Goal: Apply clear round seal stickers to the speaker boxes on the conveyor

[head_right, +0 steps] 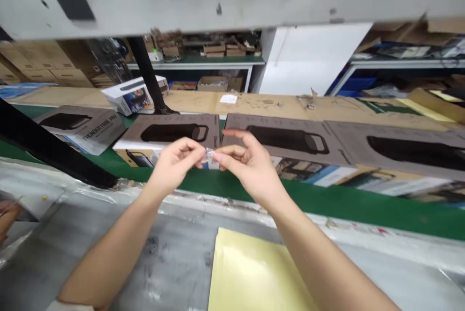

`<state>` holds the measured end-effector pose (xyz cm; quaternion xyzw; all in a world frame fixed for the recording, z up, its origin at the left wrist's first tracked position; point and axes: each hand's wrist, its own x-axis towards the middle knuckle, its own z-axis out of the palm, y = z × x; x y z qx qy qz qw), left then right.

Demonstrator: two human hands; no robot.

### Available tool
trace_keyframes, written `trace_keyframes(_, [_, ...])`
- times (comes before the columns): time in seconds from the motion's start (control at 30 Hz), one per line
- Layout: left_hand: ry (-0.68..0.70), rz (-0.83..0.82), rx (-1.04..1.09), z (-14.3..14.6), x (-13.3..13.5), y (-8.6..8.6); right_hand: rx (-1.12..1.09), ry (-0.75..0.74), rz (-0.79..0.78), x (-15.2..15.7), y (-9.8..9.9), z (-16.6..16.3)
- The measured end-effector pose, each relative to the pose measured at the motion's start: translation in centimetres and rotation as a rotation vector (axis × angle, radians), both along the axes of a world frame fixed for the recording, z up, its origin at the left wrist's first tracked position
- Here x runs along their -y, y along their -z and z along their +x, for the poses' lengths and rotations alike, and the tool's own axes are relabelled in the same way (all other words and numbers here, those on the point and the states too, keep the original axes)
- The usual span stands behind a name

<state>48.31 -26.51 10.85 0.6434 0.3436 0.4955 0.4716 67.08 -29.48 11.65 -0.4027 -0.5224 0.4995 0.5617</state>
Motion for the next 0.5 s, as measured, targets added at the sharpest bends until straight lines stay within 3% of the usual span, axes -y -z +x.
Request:
trace_keyframes(0.17, [0.04,-0.14,-0.036,-1.0,2.3,1.0,0.112,0.15,-0.073,4.8,2.8,3.2])
trace_keyframes(0.3, [0.05,-0.24,-0.234,-2.2,5.9,1.4,0.389,0.073,-0.159,11.8,5.3,7.4])
trace_keyframes(0.4, [-0.005,-0.304,-0.383,-4.7,10.8,1.8,0.706,0.104,-0.147,17.1,7.1,10.5])
trace_keyframes(0.5, [-0.076,-0.451,-0.501,-9.1,18.7,3.0,0.913,0.2,-0.097,21.1,9.0,13.1])
